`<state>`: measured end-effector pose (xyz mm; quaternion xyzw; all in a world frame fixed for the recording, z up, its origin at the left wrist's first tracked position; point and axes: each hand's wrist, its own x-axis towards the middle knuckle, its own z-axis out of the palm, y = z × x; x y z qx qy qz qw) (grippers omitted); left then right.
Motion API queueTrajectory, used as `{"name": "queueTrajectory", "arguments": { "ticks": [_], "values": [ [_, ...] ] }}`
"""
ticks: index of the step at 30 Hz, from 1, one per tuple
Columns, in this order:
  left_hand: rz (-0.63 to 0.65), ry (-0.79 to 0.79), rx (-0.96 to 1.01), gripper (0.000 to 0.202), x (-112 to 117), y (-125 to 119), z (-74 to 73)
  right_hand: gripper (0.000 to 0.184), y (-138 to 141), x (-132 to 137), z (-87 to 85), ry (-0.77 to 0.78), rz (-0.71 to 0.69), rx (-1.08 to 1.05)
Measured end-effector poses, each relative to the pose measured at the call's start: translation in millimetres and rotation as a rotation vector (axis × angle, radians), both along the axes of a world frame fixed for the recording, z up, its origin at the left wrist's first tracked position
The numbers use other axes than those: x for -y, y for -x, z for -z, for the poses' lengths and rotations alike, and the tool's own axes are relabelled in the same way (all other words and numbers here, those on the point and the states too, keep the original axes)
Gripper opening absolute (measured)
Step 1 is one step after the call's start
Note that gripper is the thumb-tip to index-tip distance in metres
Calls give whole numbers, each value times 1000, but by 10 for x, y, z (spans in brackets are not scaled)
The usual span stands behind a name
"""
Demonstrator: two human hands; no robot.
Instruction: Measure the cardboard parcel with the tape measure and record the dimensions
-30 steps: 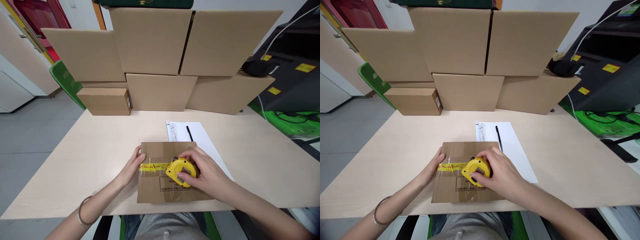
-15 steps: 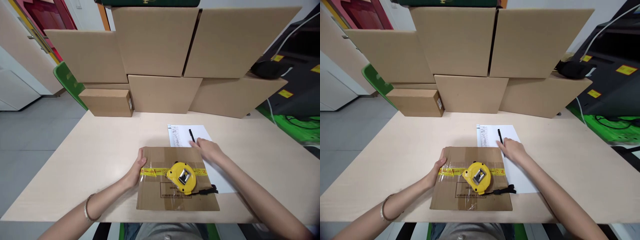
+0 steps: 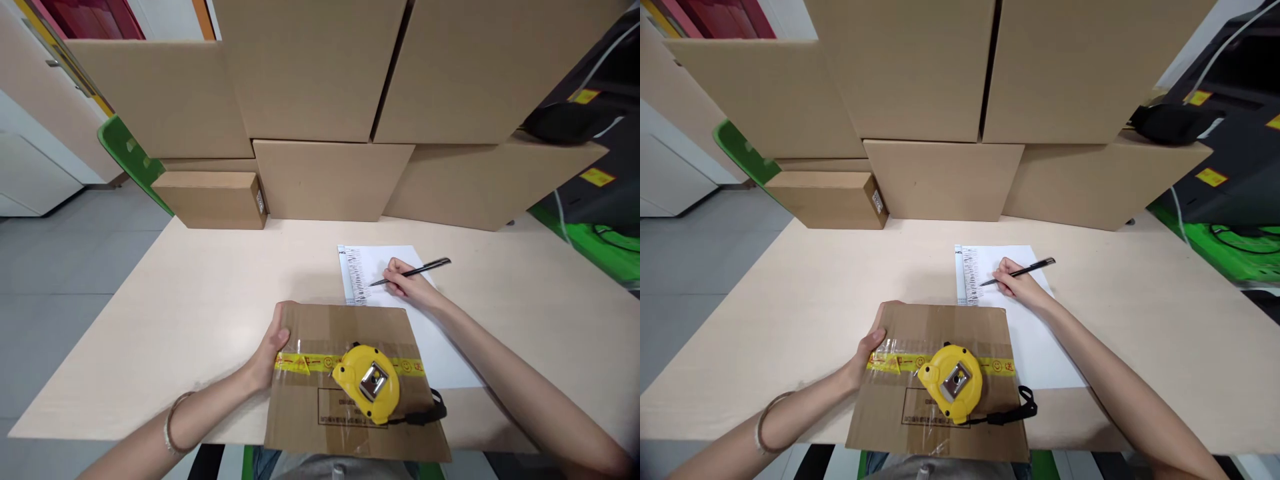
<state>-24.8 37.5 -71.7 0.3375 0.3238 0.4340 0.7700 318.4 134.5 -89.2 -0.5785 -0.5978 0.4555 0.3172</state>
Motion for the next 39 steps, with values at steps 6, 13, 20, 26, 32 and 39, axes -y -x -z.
{"name": "queueTrajectory", "arguments": {
  "ticks": [6,13,20,26,32,39],
  "values": [
    [13,-105,-31,54,79,41,140,39,182,-47,67,-16,-95,-120],
    [42,-62,-14,48,113,51,100,35,154,-19,173,-102,-136,-42],
    [-19,-34,32,50,113,27,78,21,113,16,359,-92,-231,60],
    [-31,-29,36,48,100,5,34,25,90,4,464,-96,-235,124],
    [-40,-25,20,49,97,2,38,27,64,-3,470,-96,-243,125],
    [-34,-16,38,51,93,11,59,28,72,-13,477,-105,-248,138]
  ]
}}
